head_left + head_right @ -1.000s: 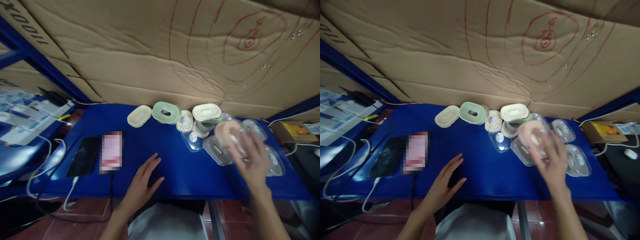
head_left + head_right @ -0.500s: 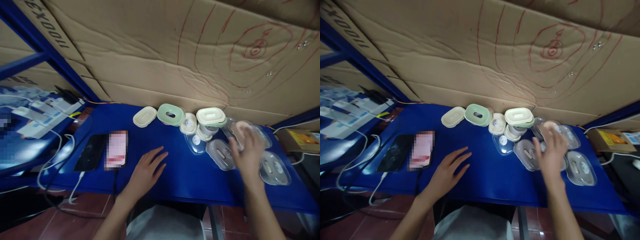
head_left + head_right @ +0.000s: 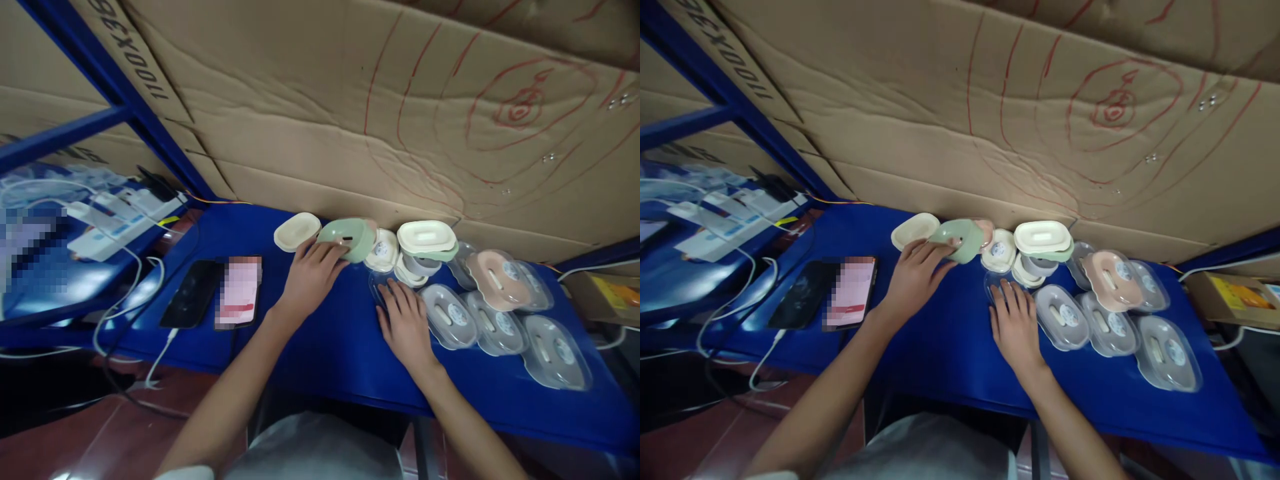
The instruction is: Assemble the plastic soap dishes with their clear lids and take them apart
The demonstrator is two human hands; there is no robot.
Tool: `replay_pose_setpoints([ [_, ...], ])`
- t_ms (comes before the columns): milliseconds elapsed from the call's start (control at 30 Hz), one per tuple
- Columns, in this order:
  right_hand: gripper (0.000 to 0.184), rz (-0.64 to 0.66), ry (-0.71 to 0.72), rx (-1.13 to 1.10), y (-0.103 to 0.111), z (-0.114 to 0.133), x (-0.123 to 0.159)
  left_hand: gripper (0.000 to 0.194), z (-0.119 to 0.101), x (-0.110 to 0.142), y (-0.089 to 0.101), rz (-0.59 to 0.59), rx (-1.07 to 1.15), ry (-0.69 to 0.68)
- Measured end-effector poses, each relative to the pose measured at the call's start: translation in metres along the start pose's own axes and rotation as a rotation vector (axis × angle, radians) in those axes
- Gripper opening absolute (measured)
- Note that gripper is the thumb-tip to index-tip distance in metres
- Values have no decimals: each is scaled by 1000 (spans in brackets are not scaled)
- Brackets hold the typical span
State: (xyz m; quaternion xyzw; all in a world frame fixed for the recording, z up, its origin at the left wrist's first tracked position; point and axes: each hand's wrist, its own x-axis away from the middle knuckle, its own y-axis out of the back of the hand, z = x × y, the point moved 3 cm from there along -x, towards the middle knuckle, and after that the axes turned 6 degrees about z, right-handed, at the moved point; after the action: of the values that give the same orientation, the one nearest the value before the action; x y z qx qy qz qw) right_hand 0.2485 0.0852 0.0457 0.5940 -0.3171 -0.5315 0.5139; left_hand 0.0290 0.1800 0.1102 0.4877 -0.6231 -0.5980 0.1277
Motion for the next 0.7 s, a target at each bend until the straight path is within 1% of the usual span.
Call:
replay_pose_setpoints([
  [33, 45, -3, -7, -15, 0, 0, 0, 24, -7, 16, 7, -18, -3, -15],
  [100, 46, -22, -19, -51, 1, 0, -1, 22, -21, 50, 14, 5, -10, -30],
  [133, 48, -37, -22, -71, 1, 0, -1, 22, -27, 65, 13, 32, -11, -32],
  [200, 54, -69, 1, -120, 3, 2, -1, 24, -35, 89, 4, 95, -3, -15],
  [267, 58, -61, 100, -170, 5, 8, 1, 25, -38, 101, -8, 145, 43, 2],
  [333, 55, 11, 255, -196, 6, 18, 3, 26, -34, 100, -16, 181, 122, -5],
  [400, 46, 104, 370, -199, 5, 27, 5, 28, -22, 87, -18, 177, 192, 4],
  [433, 42, 136, 394, -199, 4, 30, 5, 30, -12, 77, -18, 155, 199, 28],
  [500, 38, 149, 389, -210, 3, 32, 4, 32, 13, 54, -16, 87, 156, 154],
  [567, 35, 114, 361, -230, 2, 29, 3, 36, 39, 33, -17, 61, -16, 289],
  [633, 31, 55, 332, -275, 2, 25, 2, 40, 57, 21, -22, 114, -124, 375],
  [700, 28, -11, 297, -362, 4, 19, 2, 36, 63, 22, -26, 160, -145, 390],
])
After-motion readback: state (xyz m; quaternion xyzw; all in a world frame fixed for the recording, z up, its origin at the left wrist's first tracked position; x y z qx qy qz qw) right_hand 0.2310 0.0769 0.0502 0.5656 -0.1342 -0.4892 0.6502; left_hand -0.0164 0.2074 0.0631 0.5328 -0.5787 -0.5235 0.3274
